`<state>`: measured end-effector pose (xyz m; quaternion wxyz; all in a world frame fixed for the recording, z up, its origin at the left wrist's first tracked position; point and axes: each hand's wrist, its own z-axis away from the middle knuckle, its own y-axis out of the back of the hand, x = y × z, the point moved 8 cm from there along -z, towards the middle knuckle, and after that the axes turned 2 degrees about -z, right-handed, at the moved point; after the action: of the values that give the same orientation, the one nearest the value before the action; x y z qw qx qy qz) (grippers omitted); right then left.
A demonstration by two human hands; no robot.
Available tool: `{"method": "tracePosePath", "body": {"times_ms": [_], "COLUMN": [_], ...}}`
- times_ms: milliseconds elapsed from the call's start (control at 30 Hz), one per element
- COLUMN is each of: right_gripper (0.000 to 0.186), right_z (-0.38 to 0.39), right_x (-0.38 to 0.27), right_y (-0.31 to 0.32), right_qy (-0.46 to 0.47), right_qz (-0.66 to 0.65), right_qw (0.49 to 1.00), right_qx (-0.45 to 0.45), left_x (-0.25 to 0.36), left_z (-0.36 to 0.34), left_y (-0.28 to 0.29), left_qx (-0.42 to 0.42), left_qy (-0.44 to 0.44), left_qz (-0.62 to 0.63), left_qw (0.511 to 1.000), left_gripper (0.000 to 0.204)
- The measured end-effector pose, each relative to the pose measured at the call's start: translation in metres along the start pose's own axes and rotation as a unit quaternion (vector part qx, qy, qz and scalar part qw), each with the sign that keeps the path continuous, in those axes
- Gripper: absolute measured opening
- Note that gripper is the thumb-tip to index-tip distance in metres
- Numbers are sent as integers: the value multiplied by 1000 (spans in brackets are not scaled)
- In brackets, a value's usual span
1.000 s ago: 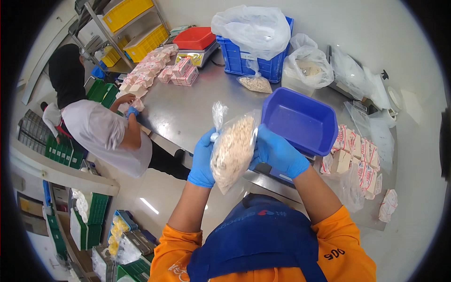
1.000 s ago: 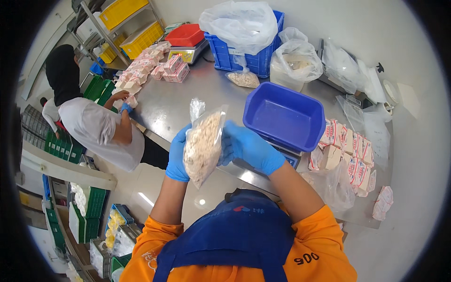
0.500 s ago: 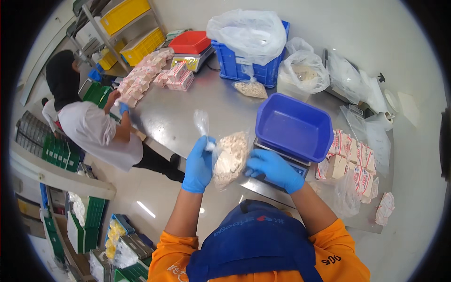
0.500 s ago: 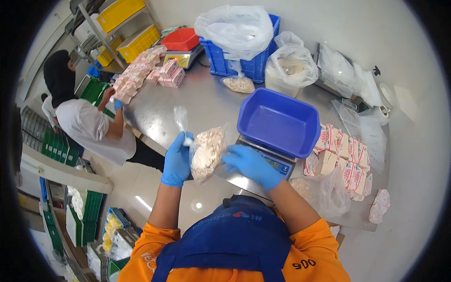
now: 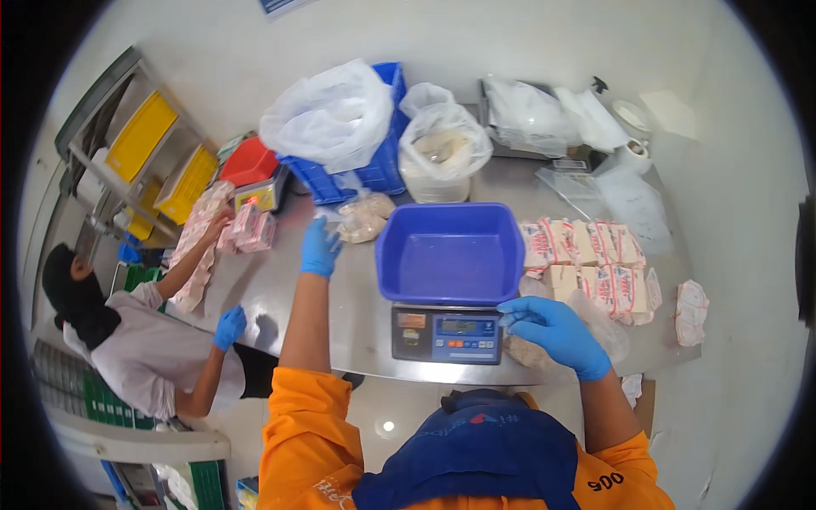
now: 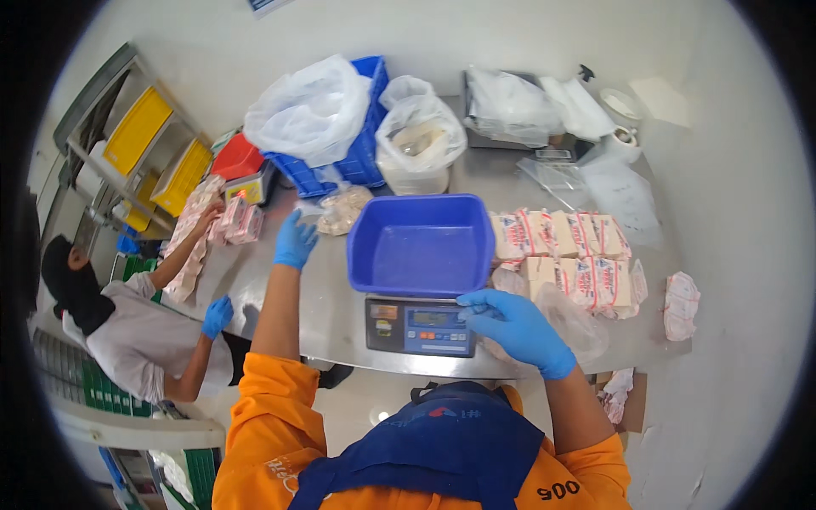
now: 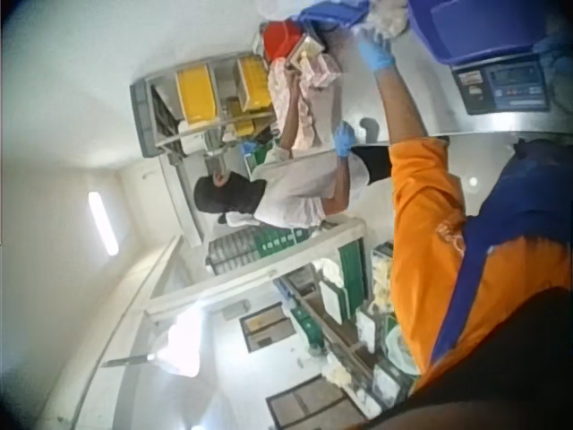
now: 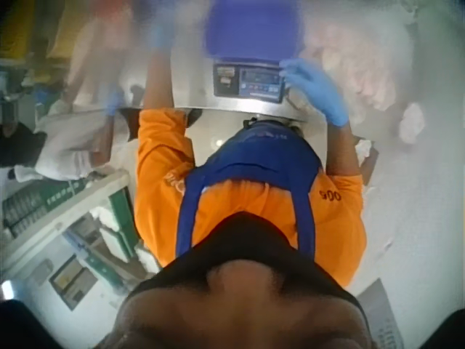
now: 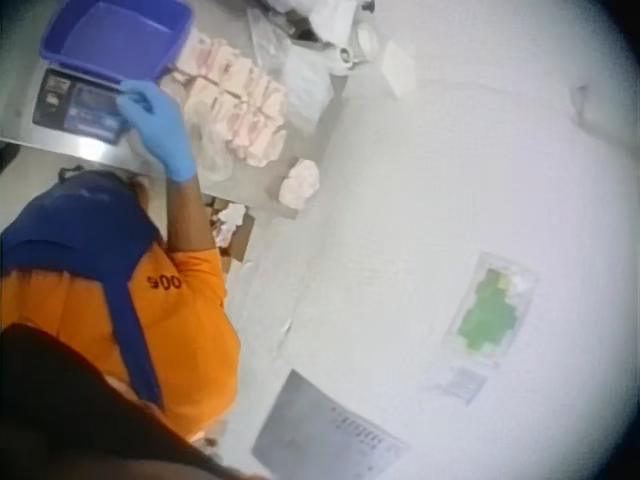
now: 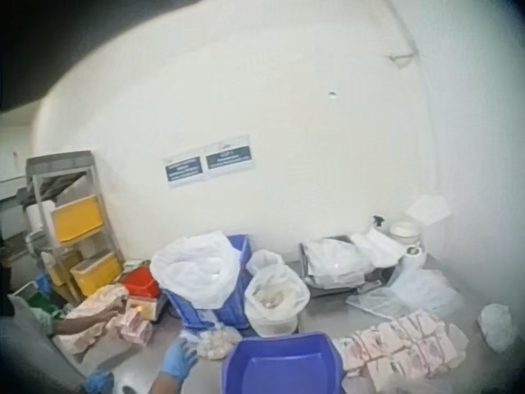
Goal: The person places small items from a large bag into smaller plastic bags, weighs the bags on a digital scale, and seals the bags by hand.
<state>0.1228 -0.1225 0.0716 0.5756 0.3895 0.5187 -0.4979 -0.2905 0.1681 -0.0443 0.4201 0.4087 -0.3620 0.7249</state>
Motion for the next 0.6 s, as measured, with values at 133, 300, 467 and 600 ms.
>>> {"method": "tracePosePath", "body": {"times_ms": [133, 300, 467, 600], "right_gripper": [31, 32, 33, 38], "right_z": [32, 48, 19, -53], "right_x": [-13, -13, 15, 67], "right_y": [80, 212, 362, 458], "right_qy": [13, 23, 13, -24], "right_qz": [37, 55, 173, 235], "right_qw": [995, 972, 926, 904], "right_qx": [92, 229, 335, 357], "left_x": [19, 9, -12, -19], "left_z": [31, 125, 214, 268], "left_y": [-32, -28, 7, 6], "left_qx": [-148, -142, -8, 70], "left_qy": [-116, -147, -168, -199], "left_qz": [5, -14, -39, -82], "left_qw": [982, 979, 985, 974], "left_gripper": [44, 44, 43, 39]}}
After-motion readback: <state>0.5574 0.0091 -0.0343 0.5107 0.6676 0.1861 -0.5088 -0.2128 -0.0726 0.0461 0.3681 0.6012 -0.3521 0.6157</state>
